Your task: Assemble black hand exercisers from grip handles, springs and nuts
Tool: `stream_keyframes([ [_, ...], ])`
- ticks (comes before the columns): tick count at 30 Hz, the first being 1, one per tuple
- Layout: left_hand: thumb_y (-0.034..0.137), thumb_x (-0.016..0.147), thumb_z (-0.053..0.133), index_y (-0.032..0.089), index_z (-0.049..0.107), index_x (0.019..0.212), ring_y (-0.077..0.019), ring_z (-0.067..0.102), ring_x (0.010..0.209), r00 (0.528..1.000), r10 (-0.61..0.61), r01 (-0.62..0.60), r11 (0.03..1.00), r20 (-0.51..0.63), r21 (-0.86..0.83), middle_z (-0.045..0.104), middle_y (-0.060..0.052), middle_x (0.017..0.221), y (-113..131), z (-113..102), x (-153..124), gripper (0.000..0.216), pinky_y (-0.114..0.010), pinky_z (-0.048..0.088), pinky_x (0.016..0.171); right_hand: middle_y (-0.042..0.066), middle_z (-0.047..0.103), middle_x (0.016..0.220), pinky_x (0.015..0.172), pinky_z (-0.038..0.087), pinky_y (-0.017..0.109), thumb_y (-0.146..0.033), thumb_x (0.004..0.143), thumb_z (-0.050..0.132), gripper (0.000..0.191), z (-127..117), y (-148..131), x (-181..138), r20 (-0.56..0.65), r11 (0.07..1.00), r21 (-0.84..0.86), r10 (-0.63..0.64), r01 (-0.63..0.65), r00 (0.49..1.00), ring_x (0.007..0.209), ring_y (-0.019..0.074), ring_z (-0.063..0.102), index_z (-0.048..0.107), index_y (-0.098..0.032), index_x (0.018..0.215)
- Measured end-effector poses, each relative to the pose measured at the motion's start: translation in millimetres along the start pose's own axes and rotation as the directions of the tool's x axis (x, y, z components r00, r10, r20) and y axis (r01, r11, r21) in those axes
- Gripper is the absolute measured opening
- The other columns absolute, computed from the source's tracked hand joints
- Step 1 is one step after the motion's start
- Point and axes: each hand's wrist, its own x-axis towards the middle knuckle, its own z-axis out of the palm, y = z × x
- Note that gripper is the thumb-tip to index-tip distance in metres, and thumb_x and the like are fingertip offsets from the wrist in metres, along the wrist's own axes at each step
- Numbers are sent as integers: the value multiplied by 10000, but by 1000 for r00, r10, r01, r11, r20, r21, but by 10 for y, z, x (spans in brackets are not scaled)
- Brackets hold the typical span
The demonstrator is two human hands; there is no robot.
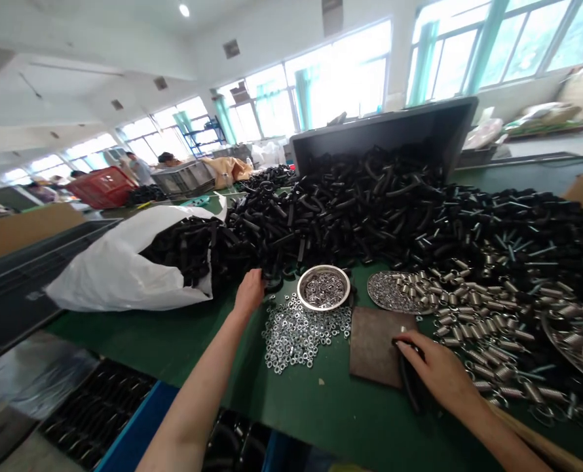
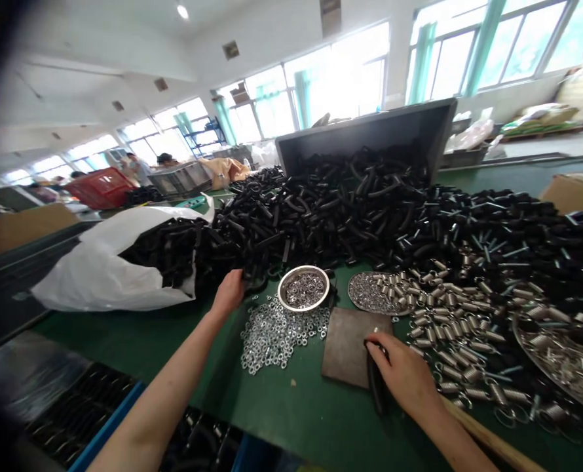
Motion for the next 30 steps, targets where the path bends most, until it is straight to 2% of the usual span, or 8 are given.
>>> stream_keyframes([
  [3,230,878,356,192,304,1271,-162,563,901,999,-7,-4,964,-40,-265,541,-63,1003,418,14,-383,398,-296,467,814,43,699,923,717,506,311,-394,877,414,312,-90,-119,-33,-41,976,217,29,-19,999,816,203,649,654,-217,968],
  [6,304,814,498,237,366,1216,-67,409,443,966,40,214,432,256,-876,422,66,637,984,56,-991,428,-190,389,446,36,690,768,618,509,283,-418,861,458,327,-135,-304,-98,-99,924,383,70,-27,993,699,189,639,666,-179,942],
  [8,314,706,659,227,428,1088,-16,273,369,866,174,450,139,470,-882,369,95,616,1350,83,-1396,455,-144,242,342,29,677,709,567,496,256,-417,850,487,311,-156,-445,-156,-129,889,456,102,-33,986,648,174,626,673,-171,894],
  [11,315,612,755,223,420,979,4,234,349,730,328,642,-31,599,-766,372,111,597,1747,101,-1799,506,-129,199,314,16,678,716,560,486,232,-395,844,512,269,-202,-634,-242,-185,877,480,111,-9,976,621,152,620,678,-184,840],
  [15,329,576,790,215,408,927,-7,241,349,677,385,688,-28,627,-725,344,127,512,1952,68,-1939,531,-125,210,313,8,697,771,647,491,223,-339,845,522,205,-250,-762,-312,-272,916,389,17,94,962,698,149,643,675,-207,814],
  [22,307,562,800,210,437,932,-9,304,396,631,349,662,224,693,-715,382,107,586,1938,0,-1910,527,-110,230,315,-4,665,707,613,459,216,-299,892,456,232,-287,-697,-298,-196,937,247,-202,248,959,650,122,618,638,-205,783],
  [26,332,634,742,200,442,1061,-24,398,424,646,348,680,140,679,-719,474,69,677,1904,34,-1873,538,-118,292,321,26,673,836,683,470,237,-271,917,398,229,-356,-656,-227,-84,901,224,-363,372,928,766,135,627,615,-201,936],
  [30,312,670,705,218,354,1253,-25,386,390,702,296,660,72,648,-748,516,57,696,1845,76,-1839,687,-133,301,321,56,636,822,682,464,287,-302,864,493,161,-268,-564,-241,-188,886,132,-417,444,889,765,172,606,572,-195,954],
])
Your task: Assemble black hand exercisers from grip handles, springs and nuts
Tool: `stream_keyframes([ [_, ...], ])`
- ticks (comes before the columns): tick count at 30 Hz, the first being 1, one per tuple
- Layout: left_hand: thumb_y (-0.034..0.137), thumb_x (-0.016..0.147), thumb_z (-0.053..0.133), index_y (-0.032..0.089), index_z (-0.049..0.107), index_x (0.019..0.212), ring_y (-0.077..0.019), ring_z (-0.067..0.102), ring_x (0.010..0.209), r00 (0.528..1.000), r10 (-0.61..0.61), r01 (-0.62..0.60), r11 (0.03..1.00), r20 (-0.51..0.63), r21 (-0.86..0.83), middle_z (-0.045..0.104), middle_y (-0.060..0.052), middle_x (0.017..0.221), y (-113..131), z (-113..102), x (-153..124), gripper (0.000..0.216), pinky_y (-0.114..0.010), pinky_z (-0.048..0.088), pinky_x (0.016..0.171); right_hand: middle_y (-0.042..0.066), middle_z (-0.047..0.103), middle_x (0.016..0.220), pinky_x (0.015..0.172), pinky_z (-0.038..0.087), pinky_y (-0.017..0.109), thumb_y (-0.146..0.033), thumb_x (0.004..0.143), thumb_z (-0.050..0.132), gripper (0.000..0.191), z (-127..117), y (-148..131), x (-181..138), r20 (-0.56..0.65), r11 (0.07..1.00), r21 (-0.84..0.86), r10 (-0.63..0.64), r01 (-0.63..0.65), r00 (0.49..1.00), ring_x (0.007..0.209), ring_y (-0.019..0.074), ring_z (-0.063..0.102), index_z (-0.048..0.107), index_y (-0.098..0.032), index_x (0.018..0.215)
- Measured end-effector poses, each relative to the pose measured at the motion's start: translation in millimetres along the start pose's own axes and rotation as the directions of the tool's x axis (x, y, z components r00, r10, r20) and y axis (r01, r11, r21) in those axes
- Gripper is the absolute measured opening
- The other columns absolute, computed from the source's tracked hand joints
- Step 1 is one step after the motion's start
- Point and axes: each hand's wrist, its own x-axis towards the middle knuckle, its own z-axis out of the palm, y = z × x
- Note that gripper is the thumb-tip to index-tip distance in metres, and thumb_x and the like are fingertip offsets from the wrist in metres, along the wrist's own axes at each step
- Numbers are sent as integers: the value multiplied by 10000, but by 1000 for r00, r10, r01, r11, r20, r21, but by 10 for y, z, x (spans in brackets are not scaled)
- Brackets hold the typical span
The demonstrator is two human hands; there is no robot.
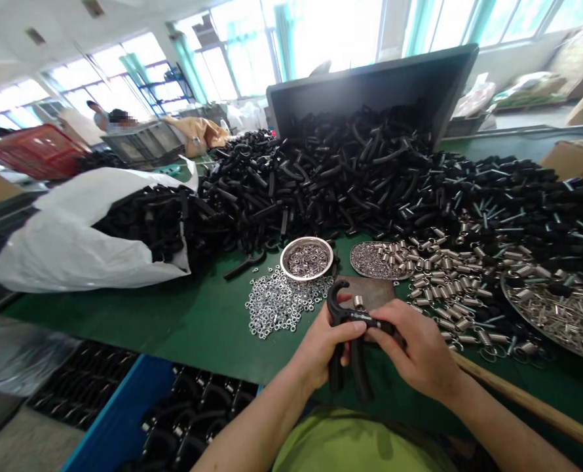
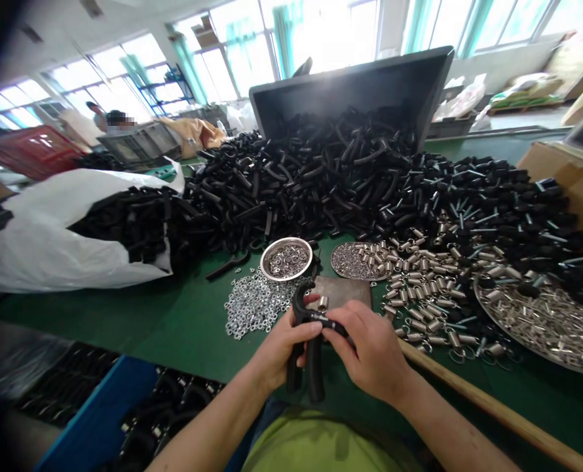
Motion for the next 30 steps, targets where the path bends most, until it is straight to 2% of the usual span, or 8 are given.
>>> stream_keyframes([
  [3,274,646,731,281,244,1352,-43,416,404,991,117,-104,980,-70,169,549,56,712,15,-60,-11,857,-150,337,349,33,623,717,585,457,273,-407,890,422,242,106,88,-61,76,941,146,296,-304,952,630,155,595,543,-199,915],
  [5,249,632,746,296,203,1384,-71,495,483,969,225,-183,929,-98,321,587,36,770,35,-95,-25,929,-176,419,433,6,593,634,488,430,245,-512,898,336,378,156,131,-38,330,764,283,491,-580,806,541,140,564,529,-190,950],
  [7,224,624,750,292,217,1389,-119,586,656,945,315,-250,864,-83,436,617,-1,904,46,-120,-34,935,-230,498,598,13,589,661,459,420,227,-584,876,316,470,186,148,37,550,596,348,495,-724,673,587,144,567,537,-174,942],
  [9,204,614,754,292,275,1368,-164,610,826,932,358,-282,807,-51,518,610,-19,1036,35,-133,-38,898,-282,505,748,45,609,788,494,439,230,-599,846,375,481,213,138,129,635,539,368,449,-757,628,708,163,577,556,-159,917],
  [13,228,623,754,276,323,1327,-193,597,940,928,366,-262,776,-70,574,591,-30,1115,-59,-143,-45,827,-313,488,830,39,608,835,601,429,259,-470,850,449,330,292,75,235,494,683,336,459,-649,739,760,167,558,558,-158,866],
  [16,232,629,750,257,302,1313,-193,587,973,925,369,-265,801,-94,537,572,-43,1147,-127,-156,-62,818,-318,481,853,24,586,761,643,383,277,-381,869,431,235,320,10,236,359,835,138,459,-532,813,737,165,541,502,-177,776],
  [23,193,594,754,246,309,1277,-186,586,943,941,336,-289,755,30,589,572,-38,1121,-113,-206,-38,817,-295,472,818,53,594,768,601,318,282,-348,917,349,242,256,-48,282,465,920,-229,391,-318,794,689,174,555,482,-176,809],
  [30,221,607,747,224,337,1269,-186,584,911,948,316,-225,736,-31,638,579,-36,1079,-329,-243,483,778,-314,467,806,87,674,887,654,378,277,-432,931,293,398,348,461,442,515,881,-448,393,-151,762,805,205,626,593,-172,895],
])
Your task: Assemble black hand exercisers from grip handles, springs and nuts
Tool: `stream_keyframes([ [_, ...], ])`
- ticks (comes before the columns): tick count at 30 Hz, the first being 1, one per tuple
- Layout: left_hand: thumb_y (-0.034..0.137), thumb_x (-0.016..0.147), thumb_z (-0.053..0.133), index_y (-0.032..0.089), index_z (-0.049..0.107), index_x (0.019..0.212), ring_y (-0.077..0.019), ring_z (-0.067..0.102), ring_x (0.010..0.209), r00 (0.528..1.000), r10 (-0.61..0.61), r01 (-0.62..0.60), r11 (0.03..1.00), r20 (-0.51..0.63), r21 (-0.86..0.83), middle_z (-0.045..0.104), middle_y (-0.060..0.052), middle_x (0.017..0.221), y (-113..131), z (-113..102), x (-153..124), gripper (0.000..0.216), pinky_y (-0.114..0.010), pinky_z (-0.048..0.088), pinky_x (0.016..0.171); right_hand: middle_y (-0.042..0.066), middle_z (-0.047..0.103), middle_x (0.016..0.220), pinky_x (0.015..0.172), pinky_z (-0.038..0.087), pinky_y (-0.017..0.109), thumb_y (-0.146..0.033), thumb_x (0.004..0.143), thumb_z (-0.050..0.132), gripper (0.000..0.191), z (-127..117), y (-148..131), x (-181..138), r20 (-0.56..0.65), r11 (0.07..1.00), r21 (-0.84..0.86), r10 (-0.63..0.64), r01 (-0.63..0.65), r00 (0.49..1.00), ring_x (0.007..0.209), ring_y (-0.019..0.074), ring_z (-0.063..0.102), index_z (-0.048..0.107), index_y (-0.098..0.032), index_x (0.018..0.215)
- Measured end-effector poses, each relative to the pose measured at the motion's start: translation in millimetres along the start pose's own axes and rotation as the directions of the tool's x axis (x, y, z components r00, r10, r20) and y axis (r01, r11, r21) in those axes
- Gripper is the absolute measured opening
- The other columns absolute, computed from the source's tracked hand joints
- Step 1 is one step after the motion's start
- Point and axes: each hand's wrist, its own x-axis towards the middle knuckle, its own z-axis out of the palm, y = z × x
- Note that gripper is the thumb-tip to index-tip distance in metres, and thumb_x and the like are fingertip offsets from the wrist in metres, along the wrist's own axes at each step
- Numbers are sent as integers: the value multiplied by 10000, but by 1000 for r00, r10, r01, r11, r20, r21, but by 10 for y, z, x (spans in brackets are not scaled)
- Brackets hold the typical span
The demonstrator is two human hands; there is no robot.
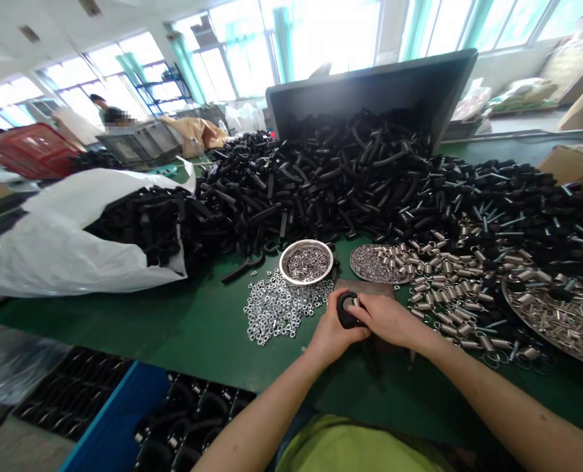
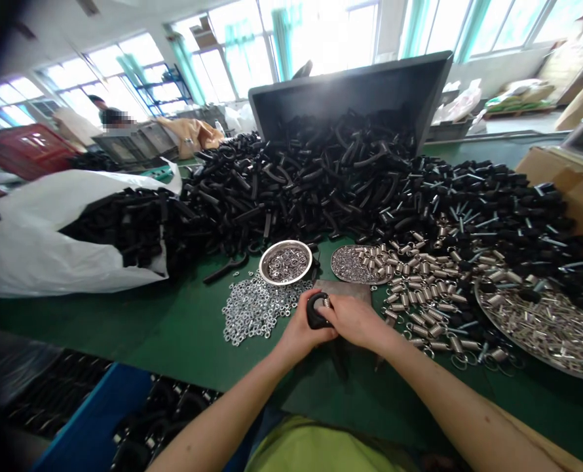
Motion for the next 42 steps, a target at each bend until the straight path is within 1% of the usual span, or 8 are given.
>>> stream_keyframes([
  [3,227,626,742,194,461,1201,-220,534,1029,987,143,-128,973,-67,193,558,-71,1127,-101,-23,195,640,-357,421,904,106,684,876,666,403,304,-441,897,390,366,-22,147,123,0,988,-153,19,-19,1000,814,242,635,634,-169,877],
  [6,249,751,644,187,578,1059,-216,507,1057,941,304,-207,865,-148,458,574,-71,1073,-121,-309,404,321,-361,400,926,118,671,855,677,420,315,-375,875,459,288,-122,155,246,-43,981,-195,13,-22,999,846,253,618,648,-161,842],
  [9,202,830,519,177,638,957,-208,529,1013,941,261,-36,705,-213,708,605,-75,990,-134,-734,683,176,-347,408,905,87,654,930,761,429,309,-316,890,450,234,-207,6,500,-95,977,-209,-55,34,994,983,231,559,651,-195,879],
  [13,143,705,612,168,703,810,-240,561,972,969,137,77,618,-204,782,644,-90,890,-208,-1077,1081,142,-335,418,890,72,630,1016,855,431,306,-267,897,468,198,-155,-309,1041,-111,971,-217,-129,103,985,1070,201,510,653,-198,905],
  [16,150,684,610,161,705,751,-226,596,893,980,81,101,590,-183,801,659,-86,842,-266,-1090,1251,116,-301,449,823,93,578,1125,846,469,367,-307,888,512,247,-33,-485,1395,-115,970,-230,-108,79,987,1011,194,551,591,-159,1070],
  [19,121,744,520,140,697,801,-209,601,896,978,88,103,582,-189,807,657,-111,901,-306,-1045,1275,187,-288,443,821,102,549,1172,824,489,392,-335,876,534,334,73,-533,1562,-131,971,-237,-66,33,989,973,190,571,538,-151,1154],
  [28,144,788,477,169,647,817,-184,577,901,950,161,110,630,-268,769,627,-82,936,-293,-1015,1159,174,-272,419,806,93,553,1164,820,490,399,-334,876,535,335,163,-438,1586,-98,976,-216,-32,10,995,978,195,570,535,-153,1157],
  [42,224,867,409,145,516,953,-230,609,802,846,181,199,765,-501,612,647,-117,831,-342,-985,1201,158,-297,391,673,92,553,1162,817,491,399,-334,873,539,341,136,-493,1570,-87,994,-104,34,-43,996,977,196,571,532,-152,1161],
])
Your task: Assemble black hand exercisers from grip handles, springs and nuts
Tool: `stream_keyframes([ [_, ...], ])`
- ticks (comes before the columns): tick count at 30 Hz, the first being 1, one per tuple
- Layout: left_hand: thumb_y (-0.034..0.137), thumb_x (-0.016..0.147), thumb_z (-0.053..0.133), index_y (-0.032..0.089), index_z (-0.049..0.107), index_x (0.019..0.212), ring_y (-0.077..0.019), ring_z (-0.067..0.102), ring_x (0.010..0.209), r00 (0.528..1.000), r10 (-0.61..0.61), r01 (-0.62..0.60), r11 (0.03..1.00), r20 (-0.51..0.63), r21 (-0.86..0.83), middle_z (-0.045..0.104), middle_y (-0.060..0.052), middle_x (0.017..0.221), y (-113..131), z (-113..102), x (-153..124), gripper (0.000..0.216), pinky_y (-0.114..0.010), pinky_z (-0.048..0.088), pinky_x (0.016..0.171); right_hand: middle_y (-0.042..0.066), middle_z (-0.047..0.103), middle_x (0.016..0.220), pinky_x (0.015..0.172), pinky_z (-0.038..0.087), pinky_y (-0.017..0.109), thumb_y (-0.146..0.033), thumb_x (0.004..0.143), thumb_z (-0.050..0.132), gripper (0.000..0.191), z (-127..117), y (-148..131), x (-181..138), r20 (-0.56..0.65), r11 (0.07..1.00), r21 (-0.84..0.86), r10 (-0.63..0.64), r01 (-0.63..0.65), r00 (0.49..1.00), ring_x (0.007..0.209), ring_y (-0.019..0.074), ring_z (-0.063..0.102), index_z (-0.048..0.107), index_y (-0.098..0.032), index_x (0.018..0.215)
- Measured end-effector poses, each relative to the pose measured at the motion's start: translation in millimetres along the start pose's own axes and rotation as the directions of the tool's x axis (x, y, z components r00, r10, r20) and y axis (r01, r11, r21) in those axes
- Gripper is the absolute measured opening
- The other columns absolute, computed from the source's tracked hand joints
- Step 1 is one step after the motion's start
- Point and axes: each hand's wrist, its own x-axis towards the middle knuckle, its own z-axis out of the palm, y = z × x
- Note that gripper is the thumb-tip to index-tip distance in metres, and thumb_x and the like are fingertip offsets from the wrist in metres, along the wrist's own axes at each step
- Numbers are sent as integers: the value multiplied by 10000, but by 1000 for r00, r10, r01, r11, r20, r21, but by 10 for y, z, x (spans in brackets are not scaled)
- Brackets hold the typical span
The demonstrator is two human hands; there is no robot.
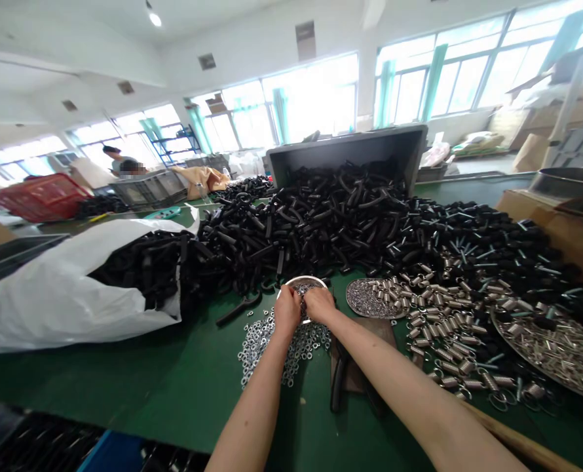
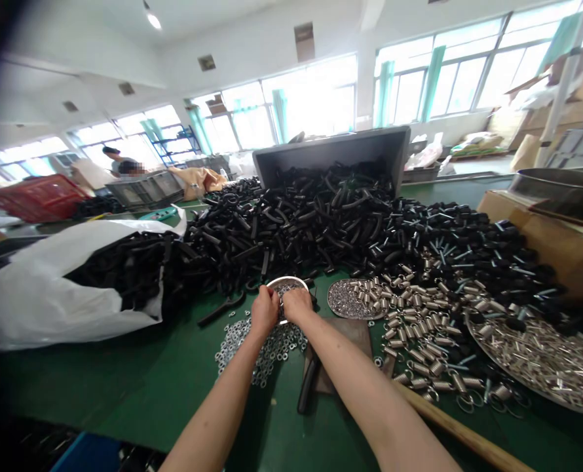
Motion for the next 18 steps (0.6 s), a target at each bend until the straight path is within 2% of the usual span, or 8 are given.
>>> stream_keyframes([
  [5,239,868,432,142,542,967,-223,616,829,1000,-5,3,992,-8,-126,659,-116,871,44,-53,-23,176,-307,414,717,84,553,1162,810,495,404,-339,874,536,340,-38,12,-67,-87,992,124,-17,28,996,973,196,572,529,-162,1164],
  [7,263,856,467,158,585,917,-200,619,826,1000,17,-13,980,18,-197,670,-86,868,46,-103,-35,169,-291,428,734,76,570,1129,795,498,398,-336,879,529,325,-88,60,-141,-127,979,196,-26,51,992,947,187,581,534,-156,1150],
  [10,323,847,492,170,633,902,-164,631,746,996,26,3,948,88,-318,686,-54,847,-3,-186,-98,216,-257,460,681,44,620,1047,828,470,317,-281,915,453,249,-192,245,-346,-182,947,302,-52,106,982,932,141,585,571,-148,1089],
  [12,336,855,471,174,634,970,-148,638,686,990,15,40,921,140,-387,695,-48,857,-55,-247,-209,257,-240,471,605,26,648,1007,846,438,254,-259,911,428,243,-255,449,-536,-199,925,355,-65,134,978,938,119,582,612,-155,1031],
  [14,341,853,471,181,611,1020,-147,648,681,982,14,78,878,188,-472,699,-44,871,-89,-316,-386,271,-229,474,552,32,667,965,839,426,251,-261,879,459,234,-289,673,-741,-193,912,387,-61,133,979,922,135,587,656,-159,953],
  [18,399,795,565,171,575,923,-171,656,718,950,72,169,698,303,-696,696,-41,809,-40,-412,-813,262,-235,485,547,43,676,902,821,421,286,-193,818,491,201,-220,962,-1066,-146,908,402,-61,116,987,891,167,595,690,-179,840],
])
